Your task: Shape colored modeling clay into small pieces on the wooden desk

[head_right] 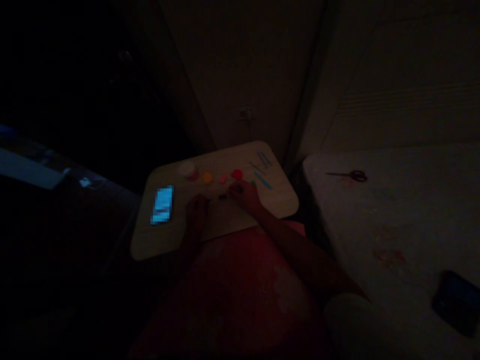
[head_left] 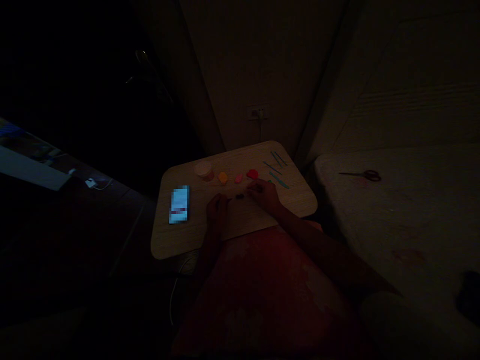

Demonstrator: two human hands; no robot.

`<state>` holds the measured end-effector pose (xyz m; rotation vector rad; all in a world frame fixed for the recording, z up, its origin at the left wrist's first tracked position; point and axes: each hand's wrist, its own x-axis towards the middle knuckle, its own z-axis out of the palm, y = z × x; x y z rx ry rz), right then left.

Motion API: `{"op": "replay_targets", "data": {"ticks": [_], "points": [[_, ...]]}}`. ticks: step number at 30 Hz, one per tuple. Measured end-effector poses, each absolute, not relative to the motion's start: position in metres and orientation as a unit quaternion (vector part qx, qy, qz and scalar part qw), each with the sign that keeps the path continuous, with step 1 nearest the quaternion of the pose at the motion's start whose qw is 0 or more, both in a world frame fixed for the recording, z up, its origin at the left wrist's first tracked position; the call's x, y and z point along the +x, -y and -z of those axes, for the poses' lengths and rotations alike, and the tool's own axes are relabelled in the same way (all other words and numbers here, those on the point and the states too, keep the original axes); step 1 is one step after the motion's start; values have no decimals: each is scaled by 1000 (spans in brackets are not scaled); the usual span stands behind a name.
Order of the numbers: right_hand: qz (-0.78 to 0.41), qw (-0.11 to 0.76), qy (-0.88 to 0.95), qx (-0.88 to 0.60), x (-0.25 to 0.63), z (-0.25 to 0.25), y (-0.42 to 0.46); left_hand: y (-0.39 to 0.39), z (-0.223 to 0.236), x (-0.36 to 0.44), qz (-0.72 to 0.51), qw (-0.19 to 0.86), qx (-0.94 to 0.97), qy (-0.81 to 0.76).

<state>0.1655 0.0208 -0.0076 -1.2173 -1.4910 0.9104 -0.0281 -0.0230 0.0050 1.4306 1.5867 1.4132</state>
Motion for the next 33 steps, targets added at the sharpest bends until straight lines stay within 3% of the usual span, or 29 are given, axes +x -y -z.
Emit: {"op": "replay_targets", "data": {"ticks": [12, 22, 33], "points": [[-317, 500, 643, -487, 168, 7, -24, 23, -4, -28, -534, 279, 534, -592], [-384, 480, 617, -491, 166, 11, -22, 24, -7, -28, -528, 287, 534, -595], [-332, 491, 623, -510, 166, 6, -20, 23, -3, -29, -525, 281, 543, -592]]}}
